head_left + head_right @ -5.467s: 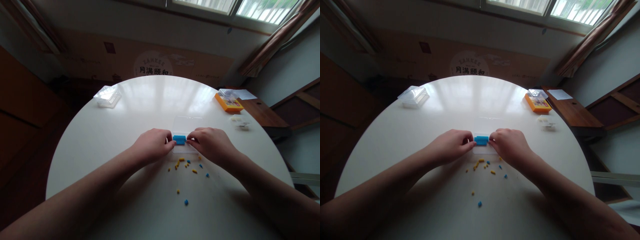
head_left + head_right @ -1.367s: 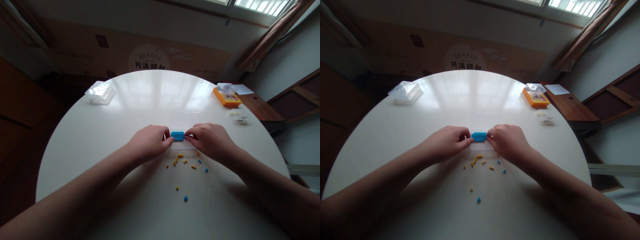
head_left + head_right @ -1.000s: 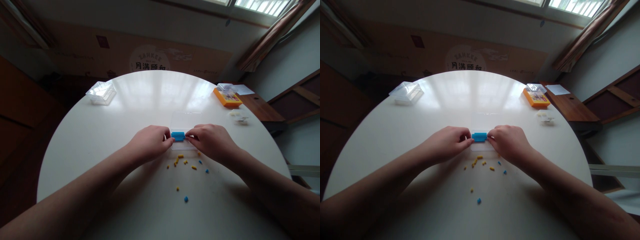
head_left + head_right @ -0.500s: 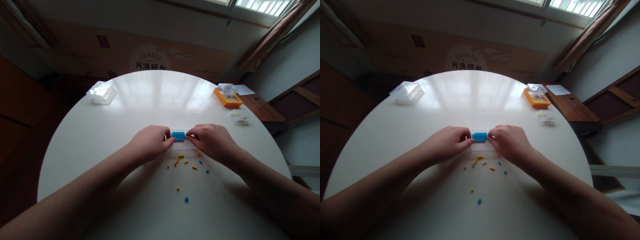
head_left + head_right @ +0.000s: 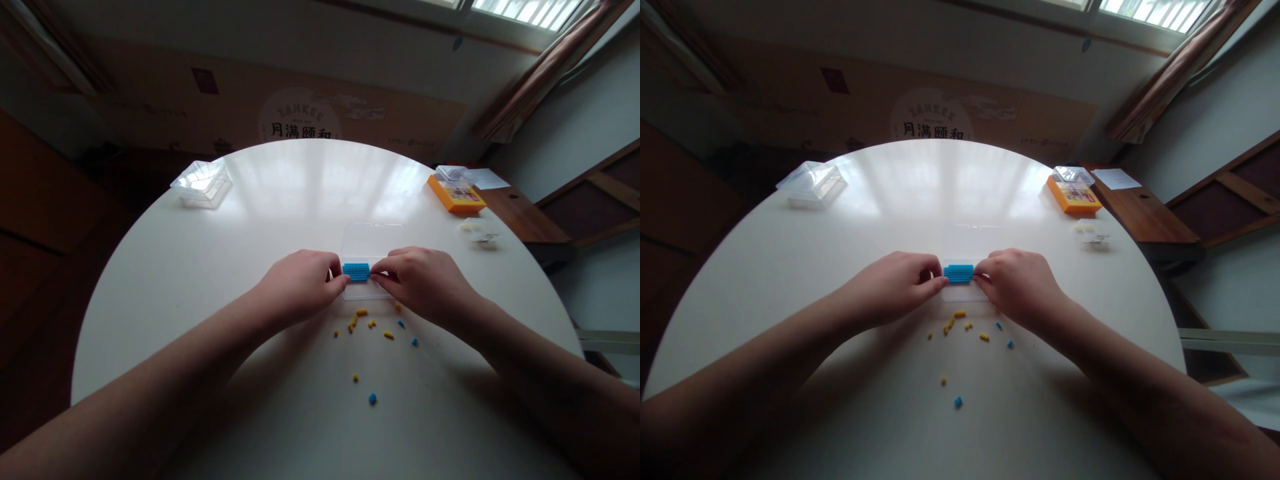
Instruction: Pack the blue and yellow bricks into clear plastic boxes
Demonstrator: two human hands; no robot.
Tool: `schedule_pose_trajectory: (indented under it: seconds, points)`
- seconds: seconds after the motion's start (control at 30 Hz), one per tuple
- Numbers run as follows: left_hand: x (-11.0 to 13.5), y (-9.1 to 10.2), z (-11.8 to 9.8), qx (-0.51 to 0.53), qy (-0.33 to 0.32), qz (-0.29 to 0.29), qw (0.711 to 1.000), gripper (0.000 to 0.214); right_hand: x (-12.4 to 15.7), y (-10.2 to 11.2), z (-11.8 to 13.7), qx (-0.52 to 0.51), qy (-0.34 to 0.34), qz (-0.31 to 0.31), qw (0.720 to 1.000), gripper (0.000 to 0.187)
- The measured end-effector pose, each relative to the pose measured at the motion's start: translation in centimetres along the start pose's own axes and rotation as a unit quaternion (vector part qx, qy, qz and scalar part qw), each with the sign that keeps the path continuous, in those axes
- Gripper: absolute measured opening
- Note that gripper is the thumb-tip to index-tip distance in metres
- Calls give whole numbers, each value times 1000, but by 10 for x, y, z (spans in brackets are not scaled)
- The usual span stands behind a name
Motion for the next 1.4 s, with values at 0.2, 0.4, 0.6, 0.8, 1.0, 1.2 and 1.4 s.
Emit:
schedule_pose_trajectory:
  seconds: [0.2, 0.4, 0.6, 0.8, 1.0, 1.2, 1.4]
  points:
    - [1, 2, -2, -4, 6, 5, 1000, 35, -2, -2, 1, 2, 0, -9, 1000, 20]
    - [2, 2, -3, 0, 10, 9, 1000, 37, -2, -4, 0, -4, -1, -16, 1000, 22]
    - [2, 2, -3, 3, 10, 11, 1000, 36, -2, -3, 0, -5, -4, -15, 1000, 21]
    - [2, 4, -4, -1, 10, 12, 1000, 36, -1, -2, 0, -10, 2, -15, 1000, 20]
    - [2, 4, -5, 6, 13, 18, 1000, 36, 6, 3, -4, -17, 13, -81, 996, 16]
    - [3, 4, -6, -11, 20, 12, 1000, 33, 38, 18, 12, -50, 206, -30, 977, 19]
    - [4, 5, -7, -11, 16, 7, 1000, 34, 54, 11, 35, -24, 352, 123, 928, 24]
Point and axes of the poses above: each hand's wrist, its own x-axis away from the middle knuckle, its own y-axis out of the back of the hand, z = x × y, the point moved 2 cm from there along -x, towards the middle knuckle, and after that the axes turned 15 degrees about z, right-handed, at the moved point
